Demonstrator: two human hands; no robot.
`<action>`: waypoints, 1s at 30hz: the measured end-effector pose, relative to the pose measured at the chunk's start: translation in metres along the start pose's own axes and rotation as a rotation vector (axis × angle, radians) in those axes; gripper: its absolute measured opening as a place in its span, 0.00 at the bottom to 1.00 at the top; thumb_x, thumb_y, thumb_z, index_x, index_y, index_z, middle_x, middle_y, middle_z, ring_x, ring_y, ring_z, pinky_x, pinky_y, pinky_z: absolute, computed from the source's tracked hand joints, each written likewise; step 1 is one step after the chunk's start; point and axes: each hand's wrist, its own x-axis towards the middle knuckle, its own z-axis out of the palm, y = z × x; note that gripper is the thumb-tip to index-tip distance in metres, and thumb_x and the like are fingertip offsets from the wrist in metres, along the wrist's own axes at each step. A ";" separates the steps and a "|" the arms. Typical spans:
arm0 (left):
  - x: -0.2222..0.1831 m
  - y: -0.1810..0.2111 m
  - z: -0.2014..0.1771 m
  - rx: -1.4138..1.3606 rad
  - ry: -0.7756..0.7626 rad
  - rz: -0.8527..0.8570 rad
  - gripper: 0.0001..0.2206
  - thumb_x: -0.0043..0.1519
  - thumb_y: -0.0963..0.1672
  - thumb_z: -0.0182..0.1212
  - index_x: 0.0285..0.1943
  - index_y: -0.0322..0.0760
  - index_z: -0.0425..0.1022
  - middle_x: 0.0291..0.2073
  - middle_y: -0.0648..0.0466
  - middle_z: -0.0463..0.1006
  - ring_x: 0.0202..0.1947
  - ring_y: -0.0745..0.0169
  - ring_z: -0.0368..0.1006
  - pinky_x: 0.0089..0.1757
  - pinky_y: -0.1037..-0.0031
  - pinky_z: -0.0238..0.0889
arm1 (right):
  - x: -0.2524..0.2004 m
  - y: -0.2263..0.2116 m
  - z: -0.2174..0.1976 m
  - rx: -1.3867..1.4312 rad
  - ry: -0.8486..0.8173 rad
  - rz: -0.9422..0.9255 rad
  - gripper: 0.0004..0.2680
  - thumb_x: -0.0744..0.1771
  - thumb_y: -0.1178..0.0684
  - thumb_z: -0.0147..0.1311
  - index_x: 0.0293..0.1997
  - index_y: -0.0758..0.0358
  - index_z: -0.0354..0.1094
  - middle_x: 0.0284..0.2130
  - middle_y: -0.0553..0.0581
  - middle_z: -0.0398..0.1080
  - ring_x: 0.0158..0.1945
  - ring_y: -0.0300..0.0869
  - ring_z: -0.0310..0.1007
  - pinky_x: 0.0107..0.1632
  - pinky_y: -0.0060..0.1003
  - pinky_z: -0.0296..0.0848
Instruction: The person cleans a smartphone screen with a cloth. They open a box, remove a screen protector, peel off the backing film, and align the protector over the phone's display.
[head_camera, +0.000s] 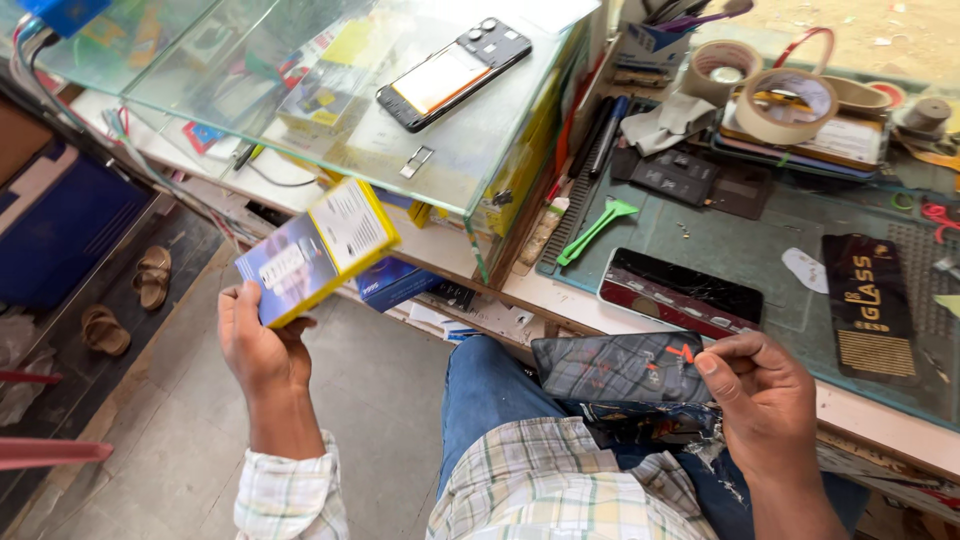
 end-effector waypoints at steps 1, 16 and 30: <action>0.002 0.000 0.011 -0.048 -0.002 0.005 0.06 0.72 0.44 0.50 0.51 0.38 0.65 0.41 0.50 0.80 0.34 0.60 0.79 0.29 0.71 0.73 | -0.002 0.000 -0.002 -0.010 0.012 -0.001 0.05 0.67 0.62 0.61 0.44 0.68 0.72 0.35 0.52 0.74 0.36 0.30 0.68 0.39 0.23 0.66; -0.011 -0.014 0.119 0.028 -0.307 -0.069 0.13 0.69 0.39 0.48 0.62 0.43 0.63 0.57 0.58 0.70 0.56 0.61 0.73 0.50 0.65 0.72 | -0.012 0.013 -0.007 -0.045 -0.014 0.062 0.05 0.67 0.60 0.63 0.42 0.69 0.72 0.32 0.51 0.72 0.33 0.29 0.64 0.35 0.23 0.62; -0.096 0.025 0.210 0.366 -1.492 -0.124 0.30 0.69 0.54 0.47 0.73 0.28 0.63 0.60 0.44 0.75 0.53 0.58 0.75 0.48 0.67 0.72 | 0.027 -0.063 0.007 -0.176 -0.188 0.028 0.06 0.66 0.55 0.62 0.41 0.67 0.74 0.28 0.51 0.75 0.27 0.28 0.67 0.28 0.24 0.63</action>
